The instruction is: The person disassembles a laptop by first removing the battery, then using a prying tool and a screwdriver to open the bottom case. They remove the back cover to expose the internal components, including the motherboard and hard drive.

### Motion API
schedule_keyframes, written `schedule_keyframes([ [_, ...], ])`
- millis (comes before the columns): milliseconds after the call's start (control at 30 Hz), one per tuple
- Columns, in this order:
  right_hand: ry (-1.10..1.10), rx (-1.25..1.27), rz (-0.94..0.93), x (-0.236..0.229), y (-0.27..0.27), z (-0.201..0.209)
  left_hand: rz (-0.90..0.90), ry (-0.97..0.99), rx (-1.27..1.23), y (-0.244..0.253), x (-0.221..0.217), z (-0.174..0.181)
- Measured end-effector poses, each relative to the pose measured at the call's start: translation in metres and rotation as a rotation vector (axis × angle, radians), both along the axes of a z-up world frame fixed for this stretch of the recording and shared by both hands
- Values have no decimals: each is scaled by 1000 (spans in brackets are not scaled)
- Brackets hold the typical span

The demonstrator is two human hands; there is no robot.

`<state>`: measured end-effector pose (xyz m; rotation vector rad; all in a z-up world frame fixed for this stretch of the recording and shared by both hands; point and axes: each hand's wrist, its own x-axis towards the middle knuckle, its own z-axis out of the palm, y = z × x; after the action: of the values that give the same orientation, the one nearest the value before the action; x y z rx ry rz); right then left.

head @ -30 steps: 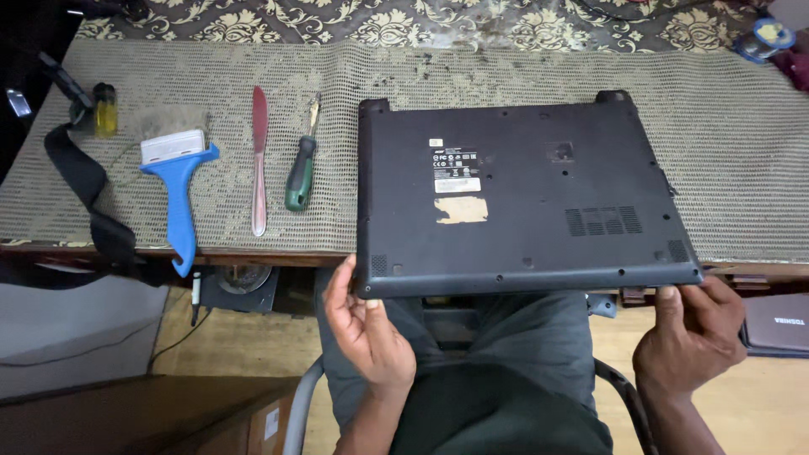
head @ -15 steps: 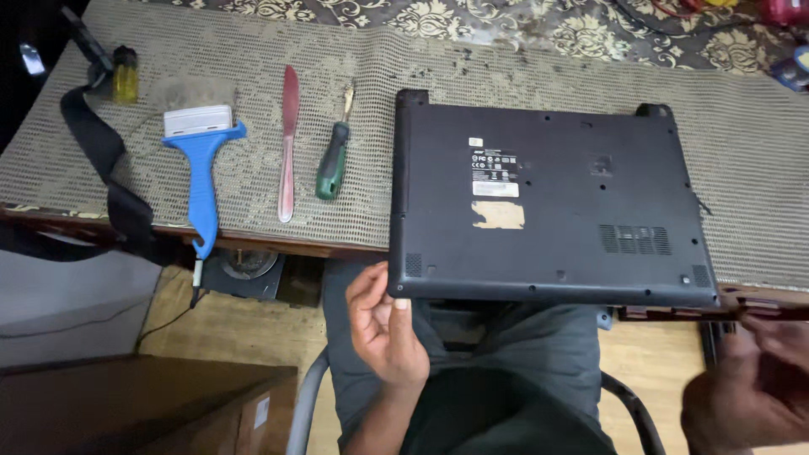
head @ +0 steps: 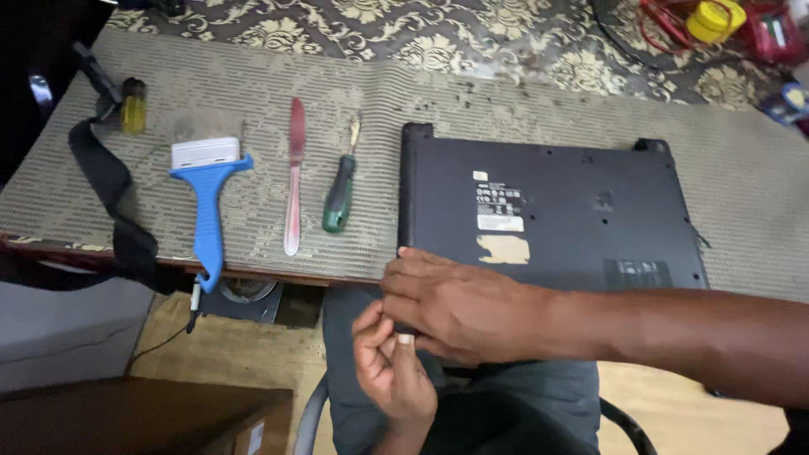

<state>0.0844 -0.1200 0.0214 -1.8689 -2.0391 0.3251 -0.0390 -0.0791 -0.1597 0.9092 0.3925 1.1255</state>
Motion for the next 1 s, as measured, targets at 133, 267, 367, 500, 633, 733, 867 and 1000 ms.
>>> schedule_keyframes([
  [133,-17,1,40,6,11,8,-22,3,48,3,3,17],
  [267,-31,-36,85,9,21,1,-29,-75,-73,2,5,21],
  [367,33,-118,99,15,30,-2,-62,-13,-92,4,2,16],
  [500,79,-199,120,20,38,-8,-8,-42,-48,5,8,25],
  [633,72,-225,110,17,39,-7,-24,-74,-81,3,7,30],
  [733,36,-237,123,17,38,-11,-26,-30,-37,5,4,35],
  [867,238,-187,121,22,35,-11,-3,-29,25,8,6,45],
  [1000,92,-148,102,13,20,11,14,50,25,6,2,34],
])
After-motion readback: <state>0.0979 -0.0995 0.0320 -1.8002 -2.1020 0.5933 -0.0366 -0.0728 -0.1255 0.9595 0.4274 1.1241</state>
